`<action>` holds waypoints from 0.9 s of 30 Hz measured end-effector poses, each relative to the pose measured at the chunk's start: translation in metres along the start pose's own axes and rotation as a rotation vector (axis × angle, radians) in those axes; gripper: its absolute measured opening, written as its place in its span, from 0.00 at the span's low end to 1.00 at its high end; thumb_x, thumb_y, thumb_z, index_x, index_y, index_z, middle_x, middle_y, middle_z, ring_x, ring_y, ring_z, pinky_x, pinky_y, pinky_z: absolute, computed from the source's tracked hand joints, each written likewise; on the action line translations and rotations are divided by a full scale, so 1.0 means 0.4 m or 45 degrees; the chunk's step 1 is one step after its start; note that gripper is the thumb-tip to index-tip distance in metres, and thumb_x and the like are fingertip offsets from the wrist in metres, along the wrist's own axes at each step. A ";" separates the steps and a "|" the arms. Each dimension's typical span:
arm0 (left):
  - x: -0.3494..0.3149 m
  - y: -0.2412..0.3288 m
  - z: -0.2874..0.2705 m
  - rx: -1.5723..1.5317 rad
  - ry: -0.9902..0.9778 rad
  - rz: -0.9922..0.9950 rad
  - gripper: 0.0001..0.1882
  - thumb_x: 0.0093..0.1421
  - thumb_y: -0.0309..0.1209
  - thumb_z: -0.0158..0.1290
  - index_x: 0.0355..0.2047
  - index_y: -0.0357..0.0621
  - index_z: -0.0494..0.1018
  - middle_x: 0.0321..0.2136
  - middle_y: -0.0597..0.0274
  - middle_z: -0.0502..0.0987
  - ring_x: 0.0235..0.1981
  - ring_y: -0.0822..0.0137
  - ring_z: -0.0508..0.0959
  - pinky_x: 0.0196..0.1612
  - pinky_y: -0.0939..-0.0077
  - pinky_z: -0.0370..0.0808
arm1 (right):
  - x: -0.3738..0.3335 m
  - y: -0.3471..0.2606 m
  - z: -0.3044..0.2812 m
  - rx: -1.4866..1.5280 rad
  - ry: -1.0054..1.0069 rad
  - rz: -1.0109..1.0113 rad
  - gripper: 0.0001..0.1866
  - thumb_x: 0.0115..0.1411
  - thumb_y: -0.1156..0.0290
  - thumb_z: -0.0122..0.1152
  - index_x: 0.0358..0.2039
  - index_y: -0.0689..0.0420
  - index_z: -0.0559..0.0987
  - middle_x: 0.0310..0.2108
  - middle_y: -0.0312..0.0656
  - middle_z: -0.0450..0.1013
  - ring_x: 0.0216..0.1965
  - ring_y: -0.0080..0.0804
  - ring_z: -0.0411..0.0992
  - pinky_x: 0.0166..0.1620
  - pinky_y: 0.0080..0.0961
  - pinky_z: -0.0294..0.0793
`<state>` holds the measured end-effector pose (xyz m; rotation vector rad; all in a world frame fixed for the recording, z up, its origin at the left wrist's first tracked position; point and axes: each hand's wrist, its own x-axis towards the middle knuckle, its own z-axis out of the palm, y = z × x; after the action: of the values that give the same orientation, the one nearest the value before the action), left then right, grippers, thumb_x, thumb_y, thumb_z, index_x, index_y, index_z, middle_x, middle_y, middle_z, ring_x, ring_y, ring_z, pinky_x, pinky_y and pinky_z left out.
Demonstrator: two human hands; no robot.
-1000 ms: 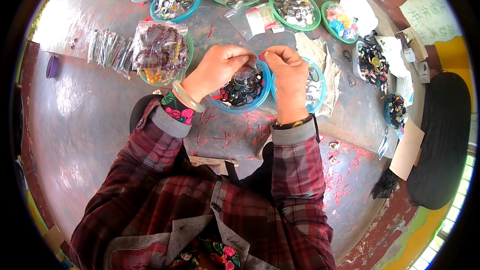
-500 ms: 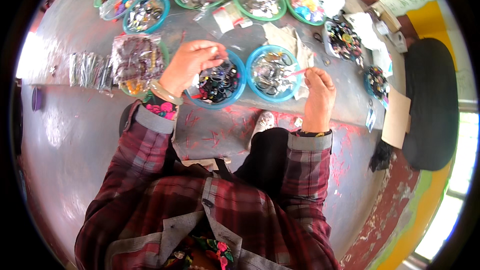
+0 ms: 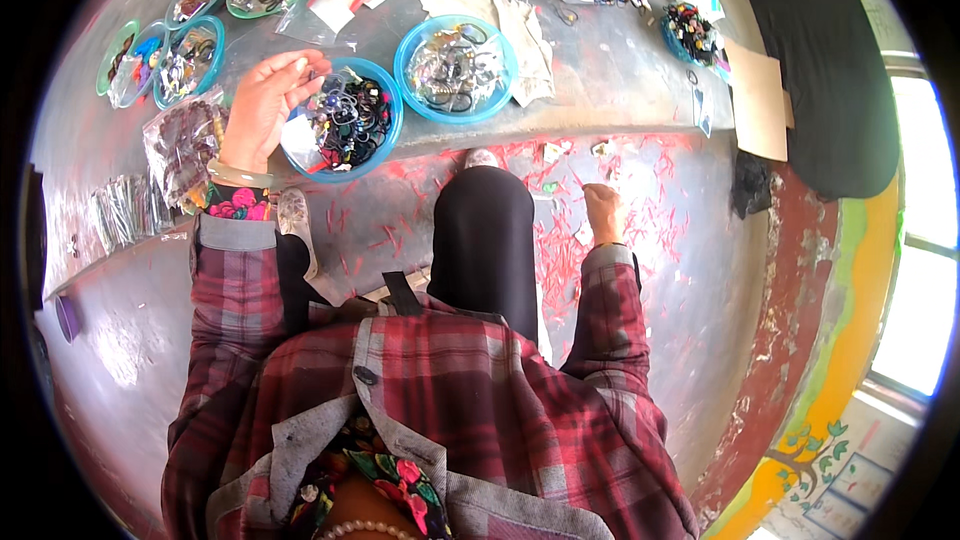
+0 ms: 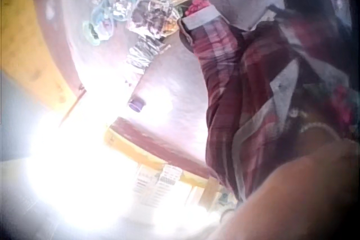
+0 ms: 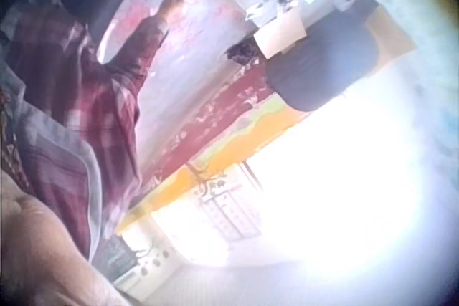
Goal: The person sits at a table and packs small keychains into clear plastic bags. They pick up a keychain from a blue bowl, place it into a bag, and then seal the bag. The person repeats this process for multiple keychains, placing the finished packages on the table.
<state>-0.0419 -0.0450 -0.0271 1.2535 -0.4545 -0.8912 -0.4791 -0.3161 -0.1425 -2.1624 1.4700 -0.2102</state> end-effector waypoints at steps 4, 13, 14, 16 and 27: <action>0.005 -0.009 0.016 -0.049 0.016 -0.022 0.13 0.61 0.27 0.43 0.43 0.30 0.69 0.39 0.52 0.74 0.43 0.65 0.74 0.48 0.74 0.70 | -0.024 0.112 0.033 -0.234 -0.085 0.068 0.17 0.46 0.63 0.55 0.37 0.53 0.79 0.37 0.45 0.75 0.40 0.42 0.73 0.44 0.32 0.70; 0.005 -0.011 0.021 -0.015 0.016 -0.038 0.13 0.61 0.27 0.43 0.43 0.30 0.68 0.39 0.51 0.74 0.43 0.64 0.74 0.48 0.73 0.71 | -0.031 0.272 0.035 -0.133 -0.282 0.092 0.17 0.47 0.67 0.58 0.39 0.56 0.78 0.37 0.45 0.75 0.40 0.35 0.74 0.45 0.26 0.71; -0.002 -0.006 0.016 -0.001 0.033 -0.043 0.14 0.61 0.27 0.44 0.43 0.30 0.68 0.39 0.51 0.74 0.43 0.64 0.74 0.48 0.73 0.71 | -0.028 0.251 0.031 -0.047 -0.258 0.142 0.16 0.49 0.67 0.57 0.39 0.55 0.79 0.37 0.44 0.76 0.40 0.32 0.74 0.44 0.25 0.71; 0.014 -0.010 0.041 -0.011 -0.013 -0.064 0.14 0.61 0.27 0.44 0.43 0.30 0.68 0.39 0.50 0.74 0.43 0.64 0.74 0.48 0.73 0.71 | -0.022 0.369 0.015 -0.135 -0.359 -0.054 0.15 0.52 0.67 0.55 0.40 0.54 0.79 0.33 0.36 0.76 0.35 0.27 0.72 0.42 0.24 0.71; 0.005 -0.010 0.026 0.020 0.003 -0.044 0.13 0.61 0.27 0.44 0.43 0.29 0.69 0.39 0.51 0.74 0.42 0.65 0.74 0.48 0.74 0.71 | -0.019 0.375 -0.029 0.087 -0.650 0.545 0.20 0.54 0.68 0.52 0.49 0.51 0.73 0.43 0.36 0.69 0.43 0.29 0.67 0.45 0.36 0.70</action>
<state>-0.0497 -0.0531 -0.0282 1.2804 -0.4396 -0.9169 -0.6103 -0.3552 -0.2051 -1.6276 1.5336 0.4065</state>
